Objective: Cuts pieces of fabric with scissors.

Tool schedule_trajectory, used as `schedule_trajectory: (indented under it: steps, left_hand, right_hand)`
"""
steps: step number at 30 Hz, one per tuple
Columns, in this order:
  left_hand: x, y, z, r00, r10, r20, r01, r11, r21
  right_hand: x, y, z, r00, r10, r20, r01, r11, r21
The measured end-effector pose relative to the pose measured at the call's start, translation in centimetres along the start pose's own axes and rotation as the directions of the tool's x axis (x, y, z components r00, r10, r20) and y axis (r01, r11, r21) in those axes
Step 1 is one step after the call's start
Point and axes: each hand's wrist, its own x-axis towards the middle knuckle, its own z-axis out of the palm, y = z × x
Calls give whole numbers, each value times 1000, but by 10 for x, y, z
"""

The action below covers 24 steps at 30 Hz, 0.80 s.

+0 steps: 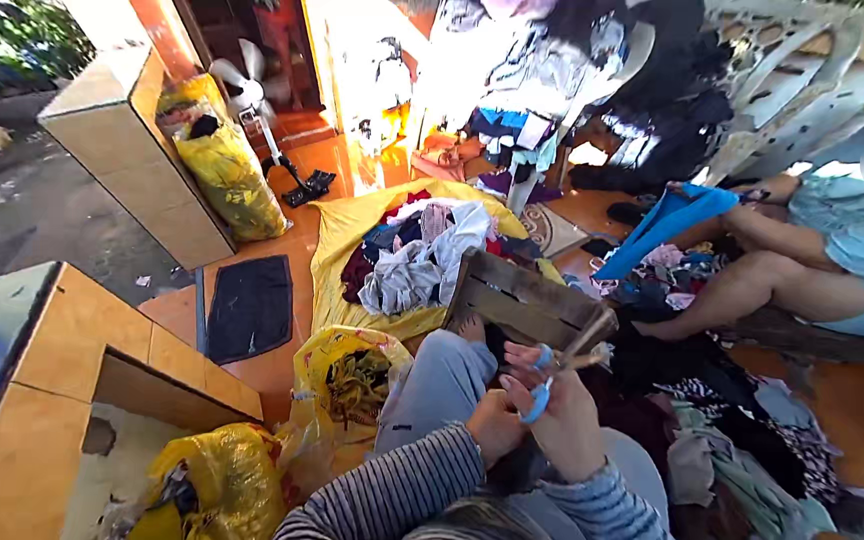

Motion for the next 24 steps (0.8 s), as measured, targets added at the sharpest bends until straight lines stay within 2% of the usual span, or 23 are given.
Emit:
schedule_trajectory:
  steps: [2, 3, 5, 7, 8, 14, 18, 21, 24]
  left_hand:
    - [11, 0, -2, 989, 147, 7, -146, 987, -67]
    - [14, 0, -2, 980, 198, 19, -196, 977, -87]
    - [19, -1, 0, 968, 246, 50, -239, 965, -111]
    - [19, 2, 4, 970, 228, 89, -216, 968, -125]
    - [21, 3, 4, 970, 212, 117, -199, 973, -114]
    - [33, -4, -8, 936, 167, 310, -195, 979, 61]
    - [36, -7, -29, 917, 56, 395, -185, 937, 295]
    - [34, -7, -34, 938, 152, 312, -255, 911, 323]
    - [28, -2, -23, 884, 300, 359, -422, 844, 332]
  right_hand:
    - [-8, 12, -25, 996, 47, -82, -55, 994, -92]
    - [-13, 17, -36, 988, 117, -99, -122, 991, -53]
    - [-27, 28, -52, 958, 274, -83, -257, 951, 173]
    - [-42, 41, -63, 933, 359, -14, -329, 870, 368]
    - [-48, 44, -65, 931, 366, -3, -331, 845, 419]
    - [-55, 46, -73, 943, 308, -128, -223, 868, 445]
    - [-55, 40, -89, 954, 275, -115, -195, 869, 456]
    - [-59, 44, -101, 974, 229, 8, -211, 886, 413]
    - [-61, 49, -106, 969, 237, 66, -245, 921, 301]
